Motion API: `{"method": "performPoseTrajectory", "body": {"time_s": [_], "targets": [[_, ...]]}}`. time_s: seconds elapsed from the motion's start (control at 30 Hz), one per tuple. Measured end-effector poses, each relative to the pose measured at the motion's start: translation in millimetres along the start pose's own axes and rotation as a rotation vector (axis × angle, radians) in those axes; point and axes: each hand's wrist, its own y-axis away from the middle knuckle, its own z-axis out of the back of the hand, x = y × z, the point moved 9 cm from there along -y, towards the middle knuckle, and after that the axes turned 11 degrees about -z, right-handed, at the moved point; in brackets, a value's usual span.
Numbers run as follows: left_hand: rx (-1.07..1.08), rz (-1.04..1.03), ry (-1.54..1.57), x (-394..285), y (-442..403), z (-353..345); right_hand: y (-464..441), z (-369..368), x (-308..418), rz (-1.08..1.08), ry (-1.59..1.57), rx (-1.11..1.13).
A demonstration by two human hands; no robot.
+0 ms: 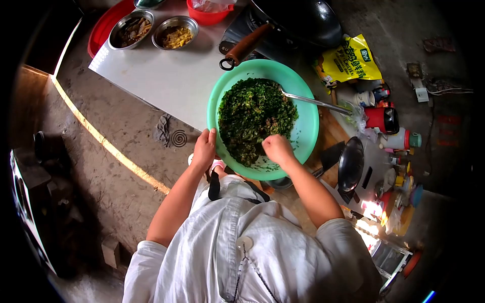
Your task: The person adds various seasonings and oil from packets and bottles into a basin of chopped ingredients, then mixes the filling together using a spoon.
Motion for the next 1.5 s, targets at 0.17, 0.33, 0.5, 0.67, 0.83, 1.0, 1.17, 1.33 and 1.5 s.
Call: {"method": "performPoseTrajectory", "body": {"time_s": [0.17,0.33,0.5,0.67,0.83,1.0,1.17,1.33,1.5], "targets": [[0.050,0.017,0.022,4,-1,-2,15,44,27,0.061,0.121,-0.130],[0.046,0.016,0.032,-5,2,-3,4,-17,10,0.076,0.111,-0.026],[0.037,0.006,0.018,-11,2,-2,-1,33,-30,-0.072,0.398,-0.168],[0.036,-0.008,-0.018,-4,0,-1,35,0,61,0.146,0.284,-0.074],[0.050,-0.007,-0.020,0,-1,0,-7,11,-2,-0.060,0.381,-0.102],[0.041,-0.013,-0.028,-5,1,-1,44,11,34,0.150,0.271,-0.071],[0.047,-0.010,-0.009,-2,-2,-2,3,-9,17,0.103,0.432,-0.064],[-0.001,-0.067,-0.147,-6,-8,4,-2,100,41,0.192,0.420,-0.379],[-0.091,-0.243,-0.347,-10,-29,15,-84,107,83,0.200,0.640,-0.416]]}}
